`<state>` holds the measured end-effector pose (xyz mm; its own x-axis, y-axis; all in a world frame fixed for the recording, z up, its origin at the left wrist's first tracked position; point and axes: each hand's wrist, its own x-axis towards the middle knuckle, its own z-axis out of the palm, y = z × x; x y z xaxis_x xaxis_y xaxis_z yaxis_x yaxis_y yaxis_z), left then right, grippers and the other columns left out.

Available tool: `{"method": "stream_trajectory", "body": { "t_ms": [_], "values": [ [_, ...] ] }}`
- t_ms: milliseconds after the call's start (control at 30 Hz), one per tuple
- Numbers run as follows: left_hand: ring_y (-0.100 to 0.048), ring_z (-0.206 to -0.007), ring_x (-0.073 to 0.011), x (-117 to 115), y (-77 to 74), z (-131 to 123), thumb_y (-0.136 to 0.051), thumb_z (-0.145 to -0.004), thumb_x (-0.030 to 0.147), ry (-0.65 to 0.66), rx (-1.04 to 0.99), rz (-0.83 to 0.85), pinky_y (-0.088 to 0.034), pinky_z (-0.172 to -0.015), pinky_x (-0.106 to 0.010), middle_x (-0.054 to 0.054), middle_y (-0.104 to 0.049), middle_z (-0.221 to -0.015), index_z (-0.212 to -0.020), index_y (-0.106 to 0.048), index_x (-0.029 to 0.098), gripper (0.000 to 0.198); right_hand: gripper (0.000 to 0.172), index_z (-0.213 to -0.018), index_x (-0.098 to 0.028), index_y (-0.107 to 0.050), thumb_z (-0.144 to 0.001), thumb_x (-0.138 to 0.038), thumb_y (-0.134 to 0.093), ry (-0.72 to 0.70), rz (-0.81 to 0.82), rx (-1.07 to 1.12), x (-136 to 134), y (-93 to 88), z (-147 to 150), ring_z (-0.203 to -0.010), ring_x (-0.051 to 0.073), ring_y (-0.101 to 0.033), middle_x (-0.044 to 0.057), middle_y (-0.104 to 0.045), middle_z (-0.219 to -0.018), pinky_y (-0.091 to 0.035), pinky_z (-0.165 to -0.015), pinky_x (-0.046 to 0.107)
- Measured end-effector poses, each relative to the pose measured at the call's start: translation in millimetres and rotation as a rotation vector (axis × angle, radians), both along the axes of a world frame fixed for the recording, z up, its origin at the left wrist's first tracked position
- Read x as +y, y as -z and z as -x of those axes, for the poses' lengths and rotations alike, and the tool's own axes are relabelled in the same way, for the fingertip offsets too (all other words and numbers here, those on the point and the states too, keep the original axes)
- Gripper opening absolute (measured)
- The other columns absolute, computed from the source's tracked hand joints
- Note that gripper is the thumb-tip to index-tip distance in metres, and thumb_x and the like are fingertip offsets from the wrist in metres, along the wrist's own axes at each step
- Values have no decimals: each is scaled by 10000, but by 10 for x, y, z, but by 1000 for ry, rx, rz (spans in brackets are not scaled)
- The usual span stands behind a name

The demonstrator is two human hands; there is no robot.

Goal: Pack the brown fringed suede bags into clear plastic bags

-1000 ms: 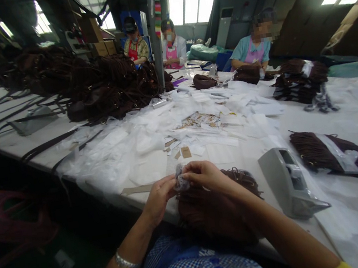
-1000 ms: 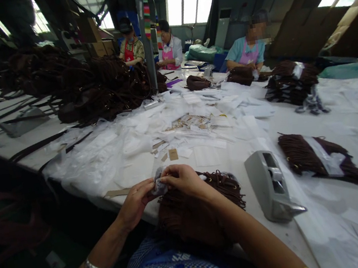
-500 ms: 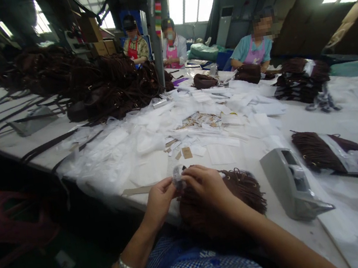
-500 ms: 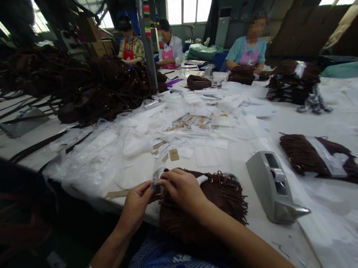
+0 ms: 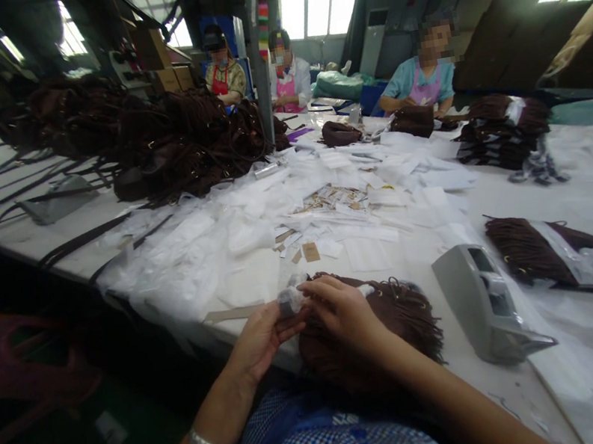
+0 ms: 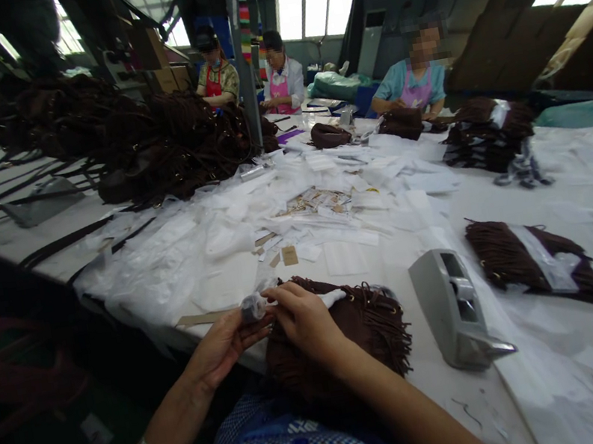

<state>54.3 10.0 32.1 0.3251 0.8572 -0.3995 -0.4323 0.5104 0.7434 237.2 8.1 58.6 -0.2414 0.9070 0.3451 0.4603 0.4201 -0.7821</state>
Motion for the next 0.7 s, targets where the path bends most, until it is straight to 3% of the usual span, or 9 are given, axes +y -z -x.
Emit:
{"method": "stream_trajectory", "body": {
  "t_ms": [200, 300, 367, 467, 567, 633, 700],
  "values": [
    [-694, -921, -221, -73, 3, -14, -686, -830, 421, 61, 169, -216, -563, -807, -313, -108, -736, -1054, -1053, -722, 138, 363, 210, -1036, -195, -700, -830, -225, -670, 51, 269, 29, 14, 4, 21, -850, 196, -669, 46, -728, -949, -517, -781, 323],
    [-687, -910, -228, -87, 17, 29, -599, -883, 441, 141, 346, -375, -553, -801, -323, -90, -735, -1056, -1076, -714, 155, 364, 228, -1041, -186, -707, -815, -207, -679, 24, 268, -15, 11, 2, 5, -857, 199, -668, 55, -729, -944, -513, -793, 325],
    [-684, -917, -241, -74, 20, 94, -542, -914, 414, 150, 623, -552, -536, -812, -325, -85, -740, -1029, -1062, -714, 168, 335, 220, -1037, -181, -706, -824, -169, -652, 43, 194, -64, 1, -20, 6, -902, 205, -660, 69, -723, -971, -501, -833, 335],
    [-681, -932, -252, -20, -16, 194, -474, -947, 295, 164, 1212, -787, -499, -830, -326, -96, -737, -994, -1055, -691, 176, 270, 161, -983, -189, -710, -863, -182, -602, 69, 151, -62, -5, -62, 41, -907, 201, -655, 64, -723, -964, -493, -842, 333],
    [-688, -862, -236, 66, -111, 240, -403, -965, 197, 280, 1652, -856, -485, -747, -297, -95, -720, -954, -1058, -639, 170, 255, 166, -928, -189, -716, -897, -274, -577, -9, 337, 42, 32, -57, 122, -738, 176, -669, 35, -720, -804, -515, -702, 295],
    [-688, -817, -233, 136, -191, 237, -372, -964, 149, 342, 1820, -876, -476, -676, -285, -93, -709, -935, -1045, -616, 161, 257, 203, -949, -172, -715, -888, -322, -592, -39, 458, 140, 85, -21, 203, -668, 171, -674, 34, -711, -753, -521, -641, 284],
    [-687, -812, -239, 206, -262, 222, -374, -944, 101, 360, 1905, -931, -475, -644, -287, -107, -703, -954, -1051, -607, 148, 261, 269, -1001, -155, -710, -843, -365, -653, -50, 537, 282, 155, 24, 302, -698, 183, -693, 52, -721, -794, -541, -670, 302]
  ]
}}
